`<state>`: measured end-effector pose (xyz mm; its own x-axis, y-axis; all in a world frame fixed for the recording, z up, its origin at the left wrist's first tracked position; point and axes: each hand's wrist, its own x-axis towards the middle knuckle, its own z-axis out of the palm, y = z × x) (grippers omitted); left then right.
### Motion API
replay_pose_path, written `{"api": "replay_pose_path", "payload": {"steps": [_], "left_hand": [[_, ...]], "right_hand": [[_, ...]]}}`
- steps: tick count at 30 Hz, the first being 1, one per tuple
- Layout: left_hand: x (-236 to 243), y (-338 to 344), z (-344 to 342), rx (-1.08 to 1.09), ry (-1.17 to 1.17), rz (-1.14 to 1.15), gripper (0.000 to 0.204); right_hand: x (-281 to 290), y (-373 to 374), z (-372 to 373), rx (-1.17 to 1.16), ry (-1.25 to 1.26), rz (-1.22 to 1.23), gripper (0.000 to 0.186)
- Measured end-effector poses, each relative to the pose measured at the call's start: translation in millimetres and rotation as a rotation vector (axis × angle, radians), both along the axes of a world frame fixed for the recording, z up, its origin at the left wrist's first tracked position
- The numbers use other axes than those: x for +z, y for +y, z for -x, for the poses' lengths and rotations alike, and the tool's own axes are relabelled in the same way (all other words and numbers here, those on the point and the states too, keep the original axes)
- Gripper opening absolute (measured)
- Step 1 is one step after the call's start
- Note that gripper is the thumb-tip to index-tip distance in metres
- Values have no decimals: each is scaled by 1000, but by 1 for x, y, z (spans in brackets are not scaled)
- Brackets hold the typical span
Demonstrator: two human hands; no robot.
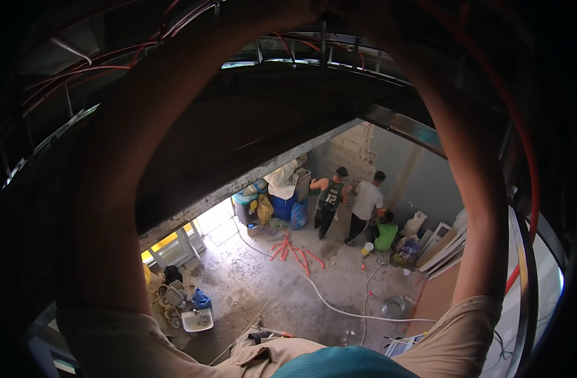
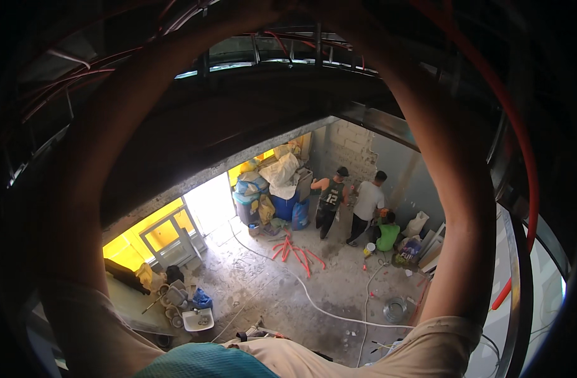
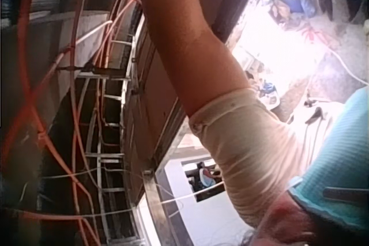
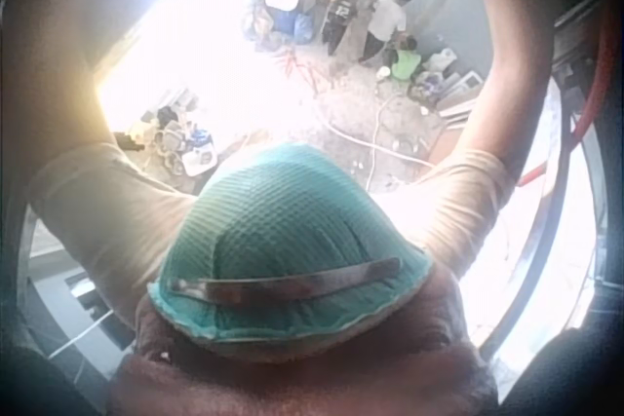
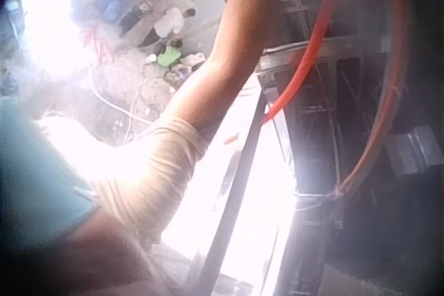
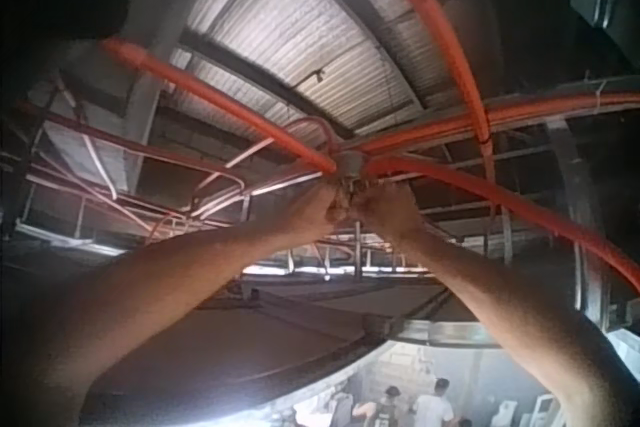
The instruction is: The person connects electrical wires inside an overhead junction box and routes flexible conduit piping through the ceiling frame by hand.
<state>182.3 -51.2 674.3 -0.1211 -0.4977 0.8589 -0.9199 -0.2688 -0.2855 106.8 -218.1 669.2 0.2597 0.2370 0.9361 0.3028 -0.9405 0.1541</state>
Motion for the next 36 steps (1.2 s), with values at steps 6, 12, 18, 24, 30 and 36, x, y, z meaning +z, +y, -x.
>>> {"api": "replay_pose_path", "payload": {"steps": [6, 12, 18, 24, 30, 36], "left_hand": [[-3, 12, -10, -73, -133, -37, 10], [0, 8, 21, 137, 75, -43, 12], [-4, 8, 19, 43, 16, -26, 10], [-5, 10, 2, -37, -6, -14, 12], [-9, 1, 3, 102, 78, 11, 13], [-13, -1, 19, 199, 143, 38, 11]], "right_hand": [[3, 2, -10, 192, 20, 3, 29], [10, 12, 20, -201, 194, 25, 27], [-7, 23, 24, 22, 266, 96, 29], [-15, 45, 44, -42, 500, -216, 29], [-26, 24, 21, 165, 268, -92, 30], [-31, 8, -5, 144, -45, 118, 23]]}}
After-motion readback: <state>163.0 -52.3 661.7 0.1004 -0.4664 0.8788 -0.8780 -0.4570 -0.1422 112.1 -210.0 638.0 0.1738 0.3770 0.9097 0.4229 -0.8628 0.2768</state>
